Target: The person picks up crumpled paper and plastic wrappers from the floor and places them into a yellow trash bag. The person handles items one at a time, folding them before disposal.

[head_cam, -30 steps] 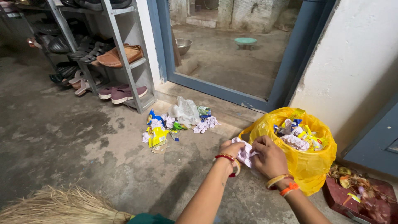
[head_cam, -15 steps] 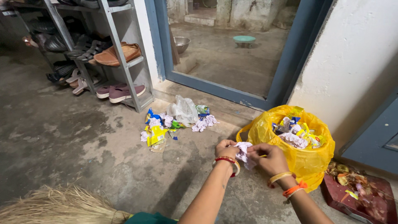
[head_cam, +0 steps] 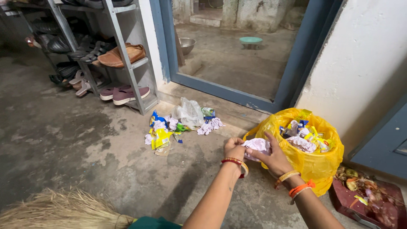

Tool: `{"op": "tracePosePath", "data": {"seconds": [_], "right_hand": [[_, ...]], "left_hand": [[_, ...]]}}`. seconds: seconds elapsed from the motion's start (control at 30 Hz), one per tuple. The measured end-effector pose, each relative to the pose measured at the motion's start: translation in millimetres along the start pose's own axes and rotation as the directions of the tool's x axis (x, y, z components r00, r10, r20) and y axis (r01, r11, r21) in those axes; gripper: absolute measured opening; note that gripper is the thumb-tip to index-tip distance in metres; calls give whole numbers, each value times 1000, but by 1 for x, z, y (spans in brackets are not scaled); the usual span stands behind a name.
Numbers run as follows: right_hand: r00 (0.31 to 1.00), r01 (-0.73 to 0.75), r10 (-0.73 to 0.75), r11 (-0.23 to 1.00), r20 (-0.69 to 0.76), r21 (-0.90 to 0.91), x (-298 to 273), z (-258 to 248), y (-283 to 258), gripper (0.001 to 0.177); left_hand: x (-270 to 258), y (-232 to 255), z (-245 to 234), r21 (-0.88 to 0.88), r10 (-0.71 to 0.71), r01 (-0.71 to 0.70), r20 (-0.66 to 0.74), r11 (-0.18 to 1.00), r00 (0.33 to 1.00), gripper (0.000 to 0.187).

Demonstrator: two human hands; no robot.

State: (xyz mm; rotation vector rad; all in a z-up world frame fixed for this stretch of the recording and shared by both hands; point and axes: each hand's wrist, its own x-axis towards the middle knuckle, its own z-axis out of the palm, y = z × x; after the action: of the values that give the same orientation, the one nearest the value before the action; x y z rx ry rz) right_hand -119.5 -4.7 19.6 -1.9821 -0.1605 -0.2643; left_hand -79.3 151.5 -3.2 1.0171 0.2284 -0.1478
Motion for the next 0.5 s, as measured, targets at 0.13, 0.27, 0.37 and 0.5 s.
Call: {"op": "tracePosePath", "data": {"seconds": [0.13,0.27,0.37,0.5], "right_hand": [[951,-283,295,951,-90,125,10,8,6,98],[983,-83,126,954,-132,287,14,-2,13,52],[970,-86,73,995,-233,-47,6,-11,0,35],[961,-30,-80,922,-265,-387,-6,-9,-34,23]], "left_hand": [[4,-9,-2,-165,-49,62,82,984,995,41],[9,-30,-17,149,70,-83,91,985,993,38],[5,-26,-14,187,12,-52,210,981,978,43],[-32,19,1,219,-232,188,199,958,952,52]]}}
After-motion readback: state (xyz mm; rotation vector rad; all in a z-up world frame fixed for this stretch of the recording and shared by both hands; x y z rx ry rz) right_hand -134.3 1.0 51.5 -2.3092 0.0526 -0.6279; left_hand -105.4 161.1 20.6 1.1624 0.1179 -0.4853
